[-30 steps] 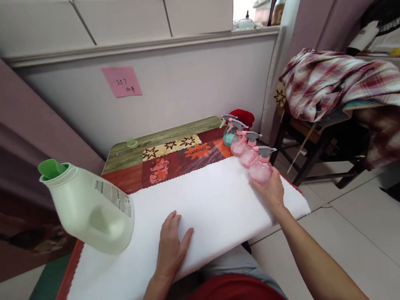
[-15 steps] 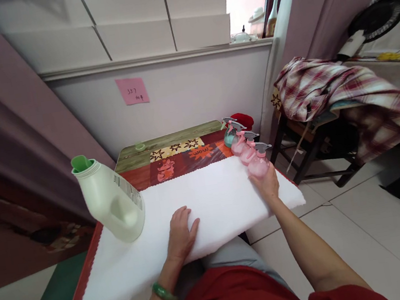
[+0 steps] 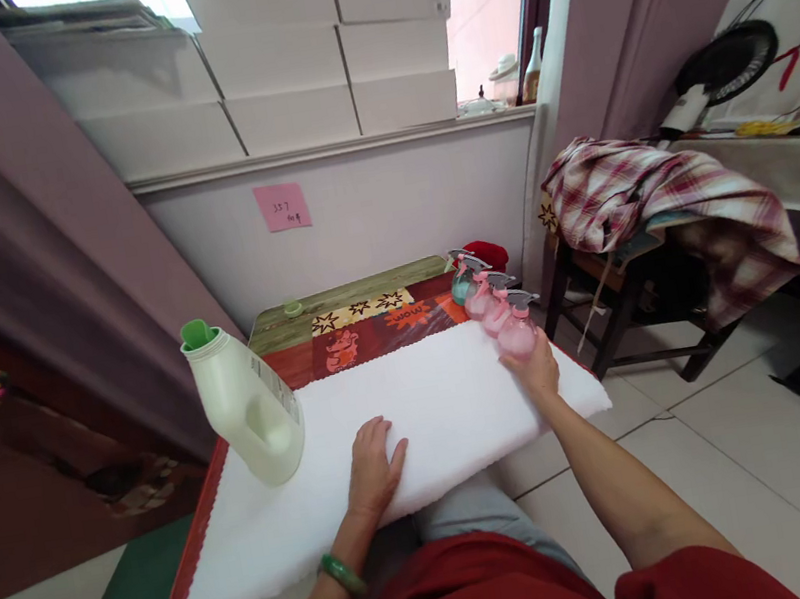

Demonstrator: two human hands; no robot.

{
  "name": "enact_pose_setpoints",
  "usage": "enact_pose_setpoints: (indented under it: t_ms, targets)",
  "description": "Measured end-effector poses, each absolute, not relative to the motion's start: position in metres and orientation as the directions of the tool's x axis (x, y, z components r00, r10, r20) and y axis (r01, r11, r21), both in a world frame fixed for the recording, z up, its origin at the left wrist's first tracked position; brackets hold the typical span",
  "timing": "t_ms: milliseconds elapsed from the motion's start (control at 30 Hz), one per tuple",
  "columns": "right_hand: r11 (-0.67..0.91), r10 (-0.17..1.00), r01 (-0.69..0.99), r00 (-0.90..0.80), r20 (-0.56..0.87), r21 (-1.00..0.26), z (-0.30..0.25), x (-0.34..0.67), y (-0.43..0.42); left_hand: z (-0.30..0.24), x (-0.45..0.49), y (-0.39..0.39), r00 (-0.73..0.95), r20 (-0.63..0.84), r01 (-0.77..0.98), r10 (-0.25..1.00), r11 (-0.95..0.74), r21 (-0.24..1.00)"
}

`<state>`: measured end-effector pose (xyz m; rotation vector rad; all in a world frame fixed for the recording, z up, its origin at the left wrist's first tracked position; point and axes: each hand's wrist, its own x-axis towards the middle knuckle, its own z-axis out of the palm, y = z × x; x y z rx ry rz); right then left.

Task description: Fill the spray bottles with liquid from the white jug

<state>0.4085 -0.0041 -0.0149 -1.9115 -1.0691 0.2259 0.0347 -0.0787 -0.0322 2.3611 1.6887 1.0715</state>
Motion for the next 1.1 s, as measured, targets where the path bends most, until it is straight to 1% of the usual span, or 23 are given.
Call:
enact_pose_setpoints:
  t_ms: [267,433,500,600,700,767,900,1033,1100]
  targets:
    - [-0.269,0.755,0.583,0.622,0.208,-0.767,-0.009,0.406,-0.008,-0.032,0.034,-0.080,0.165,0.502,0.816,0.849,-0.404,0.414]
    - [-0.257,0.760,0.585,0.614,0.213,-0.769,-0.011,0.404,-0.008,-0.031,0.035,-0.083,0.166,0.481,0.823,0.861,-0.389,0.414]
    - [-0.210,0.745,0.590,0.613,0.262,-0.780,-0.013,0.405,-0.008,-0.032,0.035,-0.085,0.165,0.468,0.825,0.868,-0.381,0.417]
    - [-0.073,0.684,0.596,0.614,0.395,-0.800,-0.019,0.408,-0.010,-0.033,0.034,-0.088,0.159,0.448,0.827,0.880,-0.366,0.426]
    - [0.032,0.613,0.632,0.600,0.514,-0.775,-0.025,0.411,-0.012,-0.033,0.033,-0.090,0.152,0.427,0.828,0.892,-0.351,0.438]
    - [0.062,0.617,0.650,0.572,0.541,-0.757,-0.027,0.413,-0.014,-0.032,0.033,-0.092,0.148,0.413,0.828,0.899,-0.341,0.445]
    - [0.053,0.660,0.594,0.583,0.474,-0.803,-0.027,0.413,-0.017,-0.027,0.032,-0.094,0.148,0.394,0.834,0.907,-0.328,0.444]
    - [0.016,0.678,0.505,0.629,0.380,-0.863,-0.027,0.413,-0.018,-0.022,0.032,-0.095,0.155,0.396,0.844,0.905,-0.329,0.422]
    - [0.016,0.686,0.475,0.635,0.355,-0.880,-0.028,0.413,-0.018,-0.021,0.032,-0.095,0.153,0.406,0.850,0.901,-0.330,0.410]
